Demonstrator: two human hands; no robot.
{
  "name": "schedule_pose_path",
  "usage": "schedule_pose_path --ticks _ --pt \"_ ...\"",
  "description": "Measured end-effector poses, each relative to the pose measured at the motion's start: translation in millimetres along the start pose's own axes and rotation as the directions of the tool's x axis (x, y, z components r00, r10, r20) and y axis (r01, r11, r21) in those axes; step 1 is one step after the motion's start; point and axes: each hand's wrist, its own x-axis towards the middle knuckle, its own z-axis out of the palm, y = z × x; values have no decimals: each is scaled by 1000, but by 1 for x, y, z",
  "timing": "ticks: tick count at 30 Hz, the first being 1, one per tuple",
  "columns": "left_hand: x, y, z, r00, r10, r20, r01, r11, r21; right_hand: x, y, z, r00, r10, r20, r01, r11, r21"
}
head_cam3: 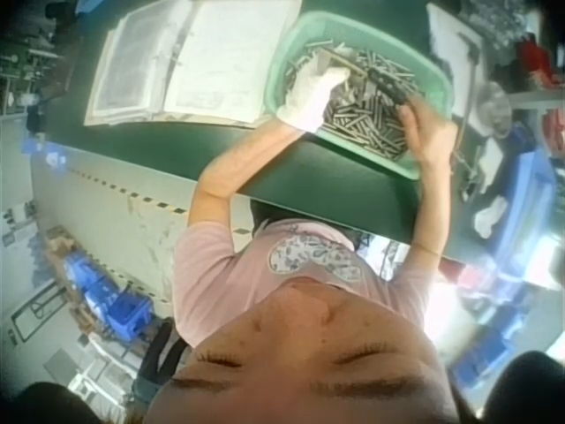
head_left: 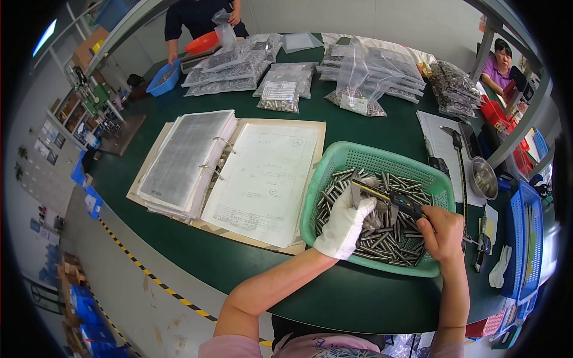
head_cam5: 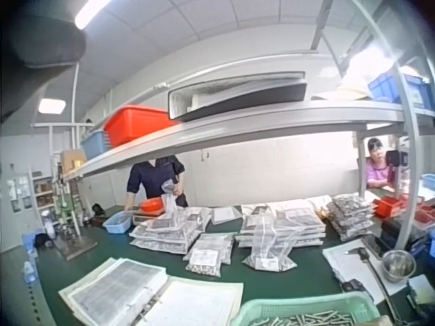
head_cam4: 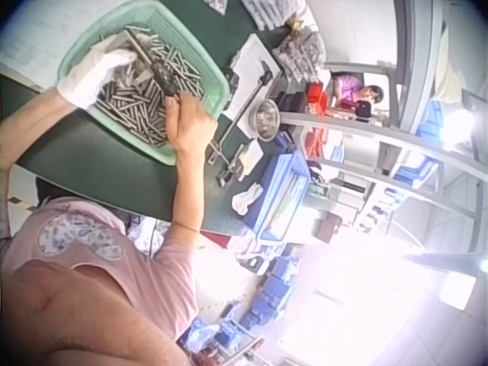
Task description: The person is using a digital caliper to measure the dimensions of small cylindrical metal parts taken from a basket.
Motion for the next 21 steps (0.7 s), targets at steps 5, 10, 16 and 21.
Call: schedule_pose_path --ticks 5,10,16,21 --pt "0 -1 -1 1000 13 3 -13 1000 3 0 0 0 1000 8 6 -8 1000 -6" --pt "-1 0 -1 1000 26 16 -26 1000 14 0 1 1 1000 1 3 -1 1000 -6" --pt "-2 0 0 1000 26 11 -27 1000 16 1 1 1 1000 4 4 -4 1000 8" --pt "-2 0 0 999 31 17 -31 999 24 1 1 1 1000 3 5 -3 1000 21"
